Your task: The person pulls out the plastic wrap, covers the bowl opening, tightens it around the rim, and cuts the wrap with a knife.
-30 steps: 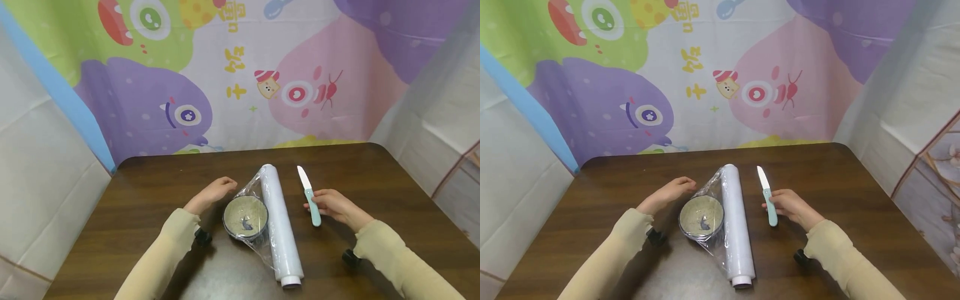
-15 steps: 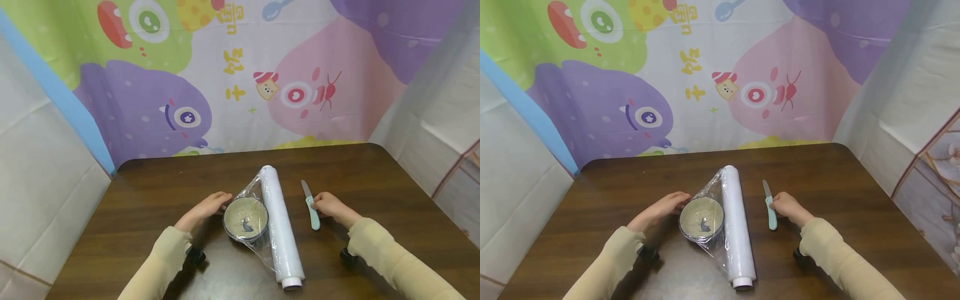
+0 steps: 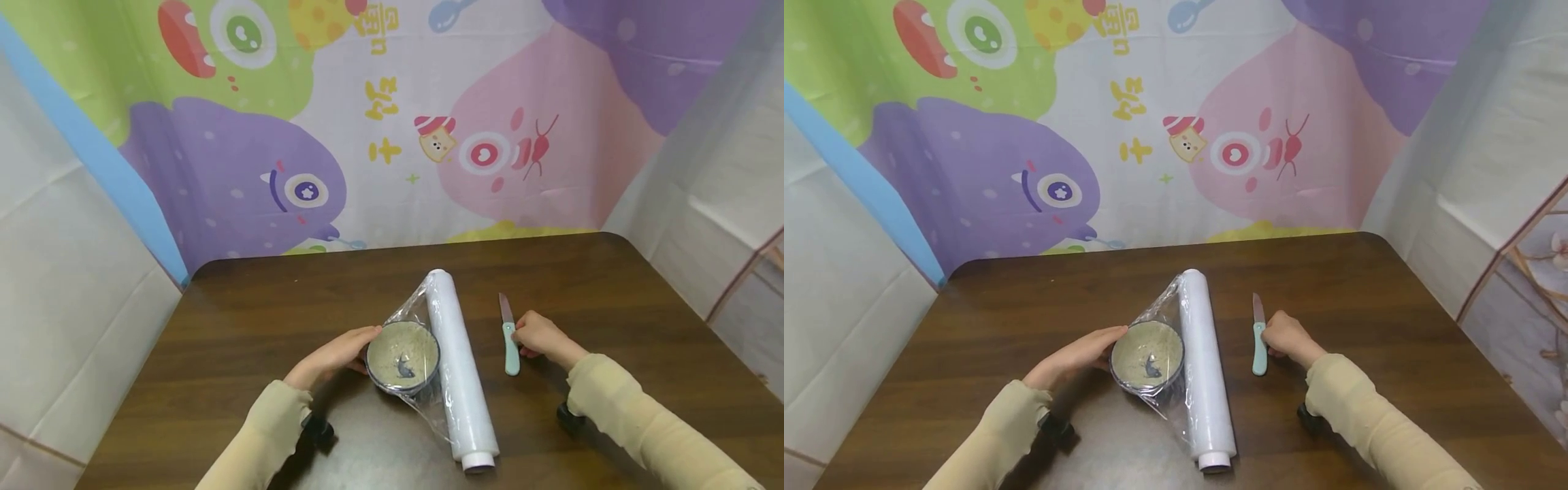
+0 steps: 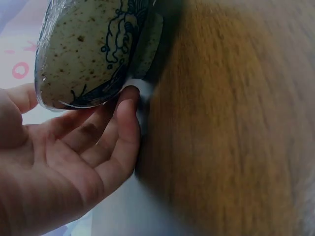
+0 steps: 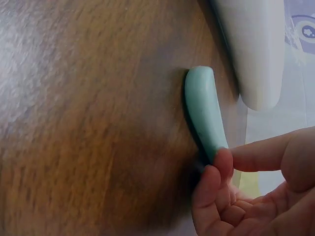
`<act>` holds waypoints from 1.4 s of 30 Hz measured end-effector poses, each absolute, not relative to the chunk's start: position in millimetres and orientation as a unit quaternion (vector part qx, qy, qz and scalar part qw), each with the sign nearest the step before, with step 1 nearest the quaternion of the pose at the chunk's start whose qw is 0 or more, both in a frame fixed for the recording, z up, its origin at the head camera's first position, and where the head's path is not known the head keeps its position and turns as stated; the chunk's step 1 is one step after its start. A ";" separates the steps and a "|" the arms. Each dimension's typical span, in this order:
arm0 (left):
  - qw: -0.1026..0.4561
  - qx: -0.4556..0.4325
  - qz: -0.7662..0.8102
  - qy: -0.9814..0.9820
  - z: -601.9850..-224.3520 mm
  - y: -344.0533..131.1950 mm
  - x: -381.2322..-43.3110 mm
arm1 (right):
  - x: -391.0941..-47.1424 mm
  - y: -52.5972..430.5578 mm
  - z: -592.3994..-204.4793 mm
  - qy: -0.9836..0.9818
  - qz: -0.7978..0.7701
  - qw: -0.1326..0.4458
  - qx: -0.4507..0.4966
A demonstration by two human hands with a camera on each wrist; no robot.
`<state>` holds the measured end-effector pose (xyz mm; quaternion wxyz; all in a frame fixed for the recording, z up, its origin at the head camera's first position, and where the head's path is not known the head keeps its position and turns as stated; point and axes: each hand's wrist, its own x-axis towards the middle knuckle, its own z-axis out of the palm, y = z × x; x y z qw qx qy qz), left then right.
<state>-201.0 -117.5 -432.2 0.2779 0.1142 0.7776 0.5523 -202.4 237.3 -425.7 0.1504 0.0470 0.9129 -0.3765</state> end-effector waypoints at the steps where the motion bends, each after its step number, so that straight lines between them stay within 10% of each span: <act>1: 0.278 0.117 0.554 0.776 -432.4 -117.2 -200.3 | -202.5 236.9 -426.0 0.912 -0.378 0.151 0.049; 42: 0.181 0.007 0.661 0.728 -441.3 -156.0 -171.3 | -173.0 167.7 -385.7 0.964 -0.238 0.018 -0.119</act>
